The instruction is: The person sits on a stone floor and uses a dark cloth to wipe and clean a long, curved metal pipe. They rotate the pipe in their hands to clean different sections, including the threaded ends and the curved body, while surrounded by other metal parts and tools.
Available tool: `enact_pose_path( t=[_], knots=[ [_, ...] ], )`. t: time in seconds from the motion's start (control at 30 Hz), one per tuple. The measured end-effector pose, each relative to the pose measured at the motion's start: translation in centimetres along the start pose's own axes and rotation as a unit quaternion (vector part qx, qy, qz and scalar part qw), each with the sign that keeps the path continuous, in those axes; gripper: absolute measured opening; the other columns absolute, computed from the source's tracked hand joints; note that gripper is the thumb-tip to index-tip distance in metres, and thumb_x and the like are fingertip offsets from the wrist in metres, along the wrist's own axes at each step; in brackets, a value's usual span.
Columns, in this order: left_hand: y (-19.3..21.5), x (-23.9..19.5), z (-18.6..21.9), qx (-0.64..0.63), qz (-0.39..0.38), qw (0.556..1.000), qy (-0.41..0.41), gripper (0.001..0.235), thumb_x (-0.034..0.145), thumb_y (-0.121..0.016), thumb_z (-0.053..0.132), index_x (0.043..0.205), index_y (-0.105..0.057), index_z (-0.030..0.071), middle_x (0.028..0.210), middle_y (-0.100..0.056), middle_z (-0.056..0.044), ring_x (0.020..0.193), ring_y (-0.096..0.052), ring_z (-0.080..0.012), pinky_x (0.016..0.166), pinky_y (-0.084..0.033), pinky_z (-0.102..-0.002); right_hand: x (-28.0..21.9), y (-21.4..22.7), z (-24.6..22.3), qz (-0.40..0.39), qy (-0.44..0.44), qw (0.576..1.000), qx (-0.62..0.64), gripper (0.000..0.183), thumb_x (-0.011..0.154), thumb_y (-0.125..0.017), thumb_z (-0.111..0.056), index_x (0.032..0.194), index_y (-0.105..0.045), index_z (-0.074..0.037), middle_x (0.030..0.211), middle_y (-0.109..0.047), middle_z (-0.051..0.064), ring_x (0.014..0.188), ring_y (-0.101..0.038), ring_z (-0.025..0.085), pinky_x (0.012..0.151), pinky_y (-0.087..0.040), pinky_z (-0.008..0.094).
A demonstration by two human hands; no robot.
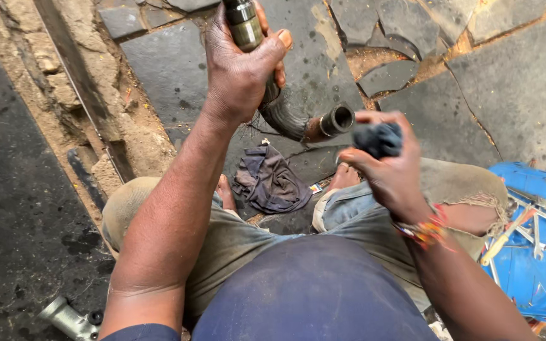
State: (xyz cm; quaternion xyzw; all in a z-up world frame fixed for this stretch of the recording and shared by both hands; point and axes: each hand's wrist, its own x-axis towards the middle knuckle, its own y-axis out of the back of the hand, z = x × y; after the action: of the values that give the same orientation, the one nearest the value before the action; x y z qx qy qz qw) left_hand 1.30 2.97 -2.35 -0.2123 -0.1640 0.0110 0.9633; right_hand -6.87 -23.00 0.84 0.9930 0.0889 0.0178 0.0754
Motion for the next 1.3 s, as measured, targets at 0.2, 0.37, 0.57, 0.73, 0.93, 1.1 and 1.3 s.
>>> enact_pose_path(
  t=[0.2,0.37,0.57,0.73,0.93,1.1,1.3],
  knots=[
    [-0.6,-0.6,-2.2,-0.057,0.035,0.99,0.126,0.029,0.091,-0.075,0.003,0.102,-0.048,0.007,0.072,-0.059,-0.005,0.051,-0.059,-0.0141,0.046,-0.055,-0.033,2.0,-1.8,-1.2,-0.145,0.038,0.987,-0.053,0.039,0.089,-0.082,-0.003,0.122,-0.062,-0.005,0.113,-0.072,0.006,0.105,-0.068,0.01,0.096,-0.057,0.029],
    [-1.6,-2.0,-3.7,-0.06,0.014,0.978,0.197,0.028,0.089,-0.075,0.004,0.101,-0.049,0.008,0.068,-0.06,-0.004,0.049,-0.058,-0.0139,0.043,-0.051,-0.031,0.6,-1.2,-0.4,-0.173,-0.004,0.98,-0.094,0.036,0.086,-0.084,-0.003,0.114,-0.062,-0.005,0.111,-0.073,0.006,0.101,-0.066,0.009,0.09,-0.057,0.027],
    [-2.1,-1.9,-2.4,-0.067,-0.038,0.972,0.223,0.028,0.09,-0.076,0.01,0.103,-0.051,0.007,0.069,-0.06,-0.004,0.05,-0.059,-0.0138,0.044,-0.051,-0.031,-0.1,-1.0,-3.3,-0.233,-0.204,0.949,0.054,0.035,0.081,-0.081,-0.001,0.112,-0.064,-0.005,0.114,-0.076,0.006,0.08,-0.067,0.009,0.06,-0.056,0.024],
    [-1.6,-0.9,-0.8,-0.039,-0.08,0.968,0.236,0.033,0.094,-0.08,0.019,0.11,-0.055,0.006,0.073,-0.062,-0.004,0.054,-0.061,-0.0121,0.048,-0.054,-0.029,0.3,-1.7,-5.8,-0.286,0.017,0.956,-0.059,0.041,0.082,-0.081,-0.004,0.118,-0.061,-0.004,0.117,-0.073,0.009,0.098,-0.072,0.014,0.079,-0.06,0.027],
    [0.0,0.5,-0.9,-0.085,-0.062,0.943,0.317,0.064,0.096,-0.066,0.051,0.131,-0.053,-0.001,0.089,-0.075,-0.009,0.064,-0.068,-0.0147,0.055,-0.06,-0.03,1.9,-2.6,-5.3,-0.265,-0.015,0.956,0.122,0.034,0.092,-0.08,-0.012,0.119,-0.06,-0.006,0.12,-0.072,0.014,0.099,-0.072,0.02,0.076,-0.062,0.032],
    [1.8,0.3,-1.8,-0.283,0.069,0.894,0.339,0.078,0.094,-0.05,0.063,0.136,-0.051,-0.003,0.105,-0.067,-0.013,0.094,-0.076,-0.024,0.082,-0.068,-0.037,5.9,-5.0,-3.7,-0.148,-0.087,0.93,0.325,0.032,0.101,-0.077,-0.02,0.123,-0.057,-0.008,0.123,-0.071,0.016,0.093,-0.071,0.02,0.069,-0.058,0.03],
    [3.6,-0.3,-2.4,-0.118,0.195,0.954,0.194,0.067,0.104,-0.06,0.049,0.135,-0.053,-0.01,0.107,-0.051,-0.017,0.097,-0.046,-0.0318,0.073,-0.046,-0.044,8.0,-6.9,-2.1,-0.088,-0.109,0.901,0.41,0.023,0.104,-0.071,-0.023,0.118,-0.058,-0.01,0.112,-0.072,0.013,0.081,-0.07,0.02,0.069,-0.058,0.032]
  ],
)
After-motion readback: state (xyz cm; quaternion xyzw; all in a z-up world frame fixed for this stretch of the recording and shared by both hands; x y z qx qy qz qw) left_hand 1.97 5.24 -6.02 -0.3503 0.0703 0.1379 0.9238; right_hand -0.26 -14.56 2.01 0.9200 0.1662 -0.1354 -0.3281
